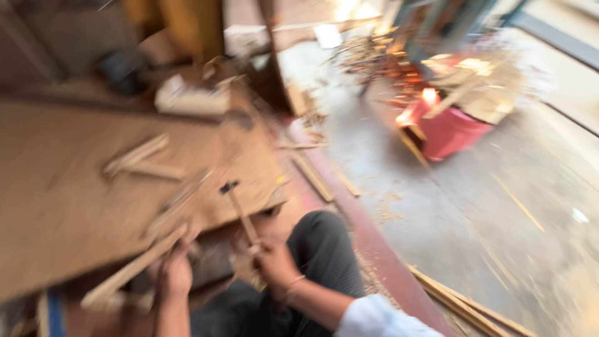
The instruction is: The person assembles small square wooden frames by joining four short wooden pieces. They use a hammer to drive nails into the corners to secure the joints. The person repeats this process for multiple frames and stacks the completed units on the floor.
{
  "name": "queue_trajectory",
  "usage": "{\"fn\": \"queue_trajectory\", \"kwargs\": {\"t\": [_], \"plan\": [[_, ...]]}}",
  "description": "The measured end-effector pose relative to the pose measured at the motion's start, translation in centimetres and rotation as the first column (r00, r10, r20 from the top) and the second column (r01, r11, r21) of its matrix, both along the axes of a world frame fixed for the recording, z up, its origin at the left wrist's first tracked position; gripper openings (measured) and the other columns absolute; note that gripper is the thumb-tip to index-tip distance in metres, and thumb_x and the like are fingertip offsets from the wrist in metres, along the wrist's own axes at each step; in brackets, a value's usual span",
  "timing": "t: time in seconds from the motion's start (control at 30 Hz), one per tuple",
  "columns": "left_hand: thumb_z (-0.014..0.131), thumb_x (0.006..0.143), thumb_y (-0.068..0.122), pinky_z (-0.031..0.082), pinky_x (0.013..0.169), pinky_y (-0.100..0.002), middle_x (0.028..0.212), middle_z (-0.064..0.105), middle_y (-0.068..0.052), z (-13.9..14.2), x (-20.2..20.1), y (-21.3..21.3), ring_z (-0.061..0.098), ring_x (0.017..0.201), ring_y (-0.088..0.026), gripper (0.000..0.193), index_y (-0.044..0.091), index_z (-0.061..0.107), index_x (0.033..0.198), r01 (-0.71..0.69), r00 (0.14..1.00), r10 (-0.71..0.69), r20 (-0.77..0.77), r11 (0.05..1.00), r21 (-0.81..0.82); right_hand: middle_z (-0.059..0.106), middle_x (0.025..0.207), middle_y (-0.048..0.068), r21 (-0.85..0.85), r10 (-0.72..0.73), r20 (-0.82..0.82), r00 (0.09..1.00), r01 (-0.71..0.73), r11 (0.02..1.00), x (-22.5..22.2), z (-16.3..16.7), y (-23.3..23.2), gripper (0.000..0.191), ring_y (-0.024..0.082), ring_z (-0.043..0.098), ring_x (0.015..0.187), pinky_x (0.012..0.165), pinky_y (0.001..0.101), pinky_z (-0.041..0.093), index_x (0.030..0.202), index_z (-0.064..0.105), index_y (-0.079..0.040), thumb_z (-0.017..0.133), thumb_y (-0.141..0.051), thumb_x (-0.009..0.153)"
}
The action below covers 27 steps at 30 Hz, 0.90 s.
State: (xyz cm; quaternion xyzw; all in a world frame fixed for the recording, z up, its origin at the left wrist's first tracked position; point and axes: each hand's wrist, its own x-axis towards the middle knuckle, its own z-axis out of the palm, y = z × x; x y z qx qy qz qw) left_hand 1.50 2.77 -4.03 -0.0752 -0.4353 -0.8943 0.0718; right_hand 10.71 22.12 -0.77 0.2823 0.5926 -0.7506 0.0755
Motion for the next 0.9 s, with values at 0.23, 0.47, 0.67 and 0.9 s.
{"fn": "queue_trajectory", "kwargs": {"t": [0.23, 0.47, 0.67, 0.9], "plan": [[0.067, 0.106, 0.013, 0.058, 0.097, -0.047, 0.103, 0.070, -0.015, 3.1, 1.6, 0.5, 0.068, 0.097, -0.027, 0.016, -0.002, 0.065, 0.112, -0.098, 0.984, 0.086, -0.157, 0.993, -0.070, 0.058, 0.126, 0.025, 0.694, 0.126, -0.466, 0.876, 0.274, 0.666, -0.9, -2.4, -1.3, 0.063, 0.041, 0.061, 0.111, 0.093, 0.0462, 0.051, 0.136, 0.053, 0.003, 0.079, -0.015, 0.082], [0.067, 0.104, 0.042, 0.055, 0.100, -0.046, 0.114, 0.072, -0.009, 2.9, 1.4, -5.3, 0.069, 0.109, -0.024, 0.041, 0.006, 0.069, 0.124, 0.073, 0.983, -0.161, 0.086, 0.775, 0.628, 0.047, 0.148, 0.022, 0.717, 0.431, -0.486, 0.760, 0.064, 0.694, 2.0, -0.3, -2.0, 0.073, 0.039, 0.049, 0.137, 0.113, 0.0437, 0.042, 0.145, 0.048, 0.000, 0.079, -0.011, 0.080], [0.062, 0.123, 0.025, 0.055, 0.106, -0.035, 0.120, 0.065, -0.016, 2.5, 1.1, -7.2, 0.064, 0.114, -0.024, 0.026, 0.001, 0.056, 0.112, -0.105, 0.992, -0.002, 0.124, 0.517, 0.850, 0.070, 0.115, 0.011, 0.604, 0.441, -0.455, 0.773, -0.096, 0.791, 1.7, -0.4, -1.8, 0.039, 0.021, 0.072, 0.101, 0.087, 0.0316, 0.059, 0.124, 0.069, -0.002, 0.080, -0.007, 0.087], [0.063, 0.090, 0.026, 0.054, 0.103, -0.043, 0.119, 0.070, -0.015, 4.6, 4.7, -2.7, 0.067, 0.113, -0.026, 0.036, 0.003, 0.064, 0.117, 0.210, 0.976, -0.217, 0.019, 0.961, 0.180, 0.073, 0.103, 0.009, 0.521, 0.512, -0.473, 0.717, -0.240, 0.819, -0.1, 4.3, -2.8, 0.034, 0.012, 0.068, 0.092, 0.083, 0.0279, 0.059, 0.122, 0.070, -0.001, 0.081, -0.008, 0.091]]}}
